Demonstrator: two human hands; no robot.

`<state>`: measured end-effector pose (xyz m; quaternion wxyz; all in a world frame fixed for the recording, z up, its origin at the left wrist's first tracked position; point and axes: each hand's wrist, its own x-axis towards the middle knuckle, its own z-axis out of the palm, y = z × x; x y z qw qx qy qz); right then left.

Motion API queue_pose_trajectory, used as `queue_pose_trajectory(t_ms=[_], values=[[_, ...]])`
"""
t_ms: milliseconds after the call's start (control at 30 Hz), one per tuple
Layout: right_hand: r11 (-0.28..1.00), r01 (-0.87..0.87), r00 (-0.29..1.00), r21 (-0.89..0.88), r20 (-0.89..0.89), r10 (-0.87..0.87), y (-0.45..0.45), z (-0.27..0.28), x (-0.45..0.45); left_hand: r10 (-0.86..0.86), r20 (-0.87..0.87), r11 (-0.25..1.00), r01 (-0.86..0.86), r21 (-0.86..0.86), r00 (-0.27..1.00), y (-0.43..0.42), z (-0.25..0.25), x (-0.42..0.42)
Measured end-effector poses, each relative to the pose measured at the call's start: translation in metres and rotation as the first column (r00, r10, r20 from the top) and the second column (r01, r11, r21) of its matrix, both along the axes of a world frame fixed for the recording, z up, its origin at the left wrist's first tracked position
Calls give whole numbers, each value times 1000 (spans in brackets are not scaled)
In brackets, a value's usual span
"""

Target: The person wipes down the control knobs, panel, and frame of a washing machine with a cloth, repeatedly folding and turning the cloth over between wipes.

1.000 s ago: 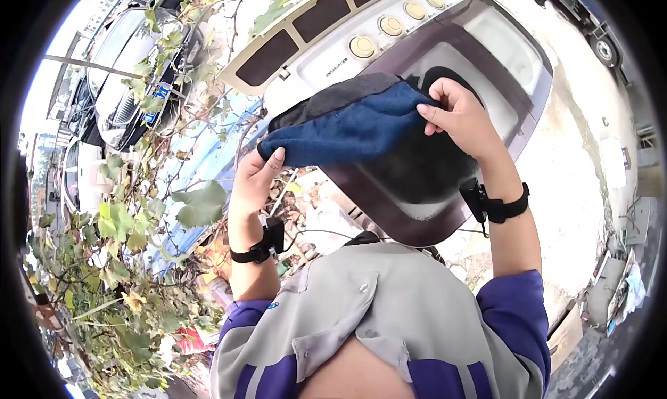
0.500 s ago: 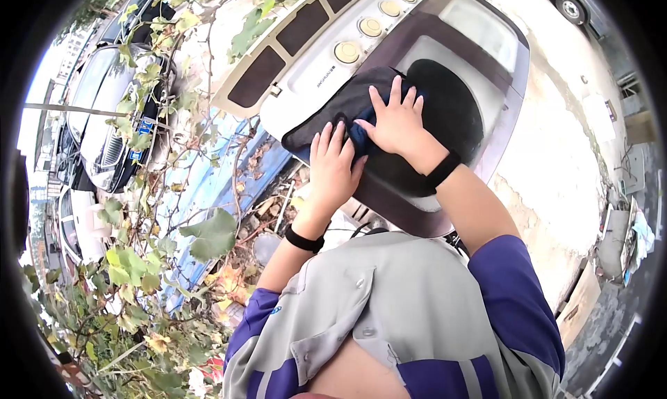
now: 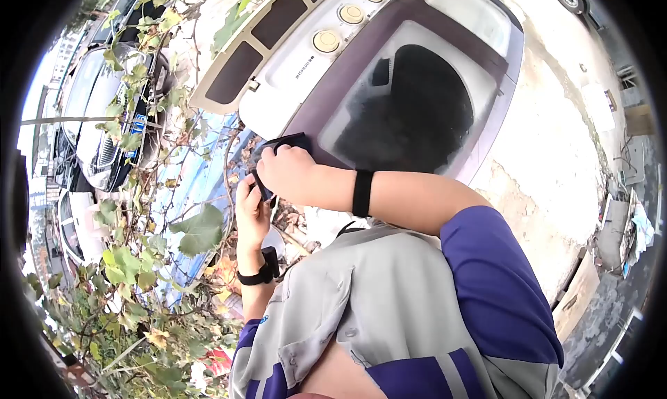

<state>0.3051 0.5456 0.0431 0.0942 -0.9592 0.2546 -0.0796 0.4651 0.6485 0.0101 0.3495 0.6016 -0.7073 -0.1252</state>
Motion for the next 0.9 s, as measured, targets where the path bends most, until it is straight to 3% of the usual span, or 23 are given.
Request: queue_pose_trajectory(t_ms=[33, 67, 133, 200, 300, 367, 467, 600, 733, 833, 900], values=[[982, -44, 990, 185, 136, 19, -15, 12, -4, 69, -50, 997, -70, -22, 996, 1, 6, 0], [967, 0, 943, 254, 323, -85, -25, 1, -7, 94, -125, 989, -107, -106, 988, -4, 8, -3], [986, 33, 865, 166, 489, -111, -38, 17, -36, 33, 7, 991, -32, -133, 999, -25, 32, -26], [990, 125, 841, 59, 524, -137, -57, 22, -75, -107, 68, 979, 117, -165, 992, -57, 46, -69], [940, 337, 852, 47, 409, -326, -88, 5, -144, -340, -12, 940, 340, -38, 940, -105, 28, -122], [853, 507, 830, 125, 199, -522, -84, -9, -187, -497, 57, 868, 494, 51, 866, -117, 17, -144], [832, 554, 827, 36, 92, -555, -56, -23, -212, -474, 129, 873, 484, -61, 871, -104, 9, -159], [822, 563, 825, -78, -8, -566, -9, -22, -186, -513, -20, 857, 512, -55, 858, -76, 7, -133], [893, 448, 894, -51, -13, -449, 14, -23, -130, -355, -79, 935, 355, -16, 931, -46, 6, -86], [943, 332, 943, 6, -17, -332, 11, -20, -77, -159, -229, 986, 164, 4, 960, -35, -6, -53], [956, 281, 959, 84, 18, -283, -1, -19, -50, 36, -174, 999, -42, -28, 984, -34, -7, -45]])
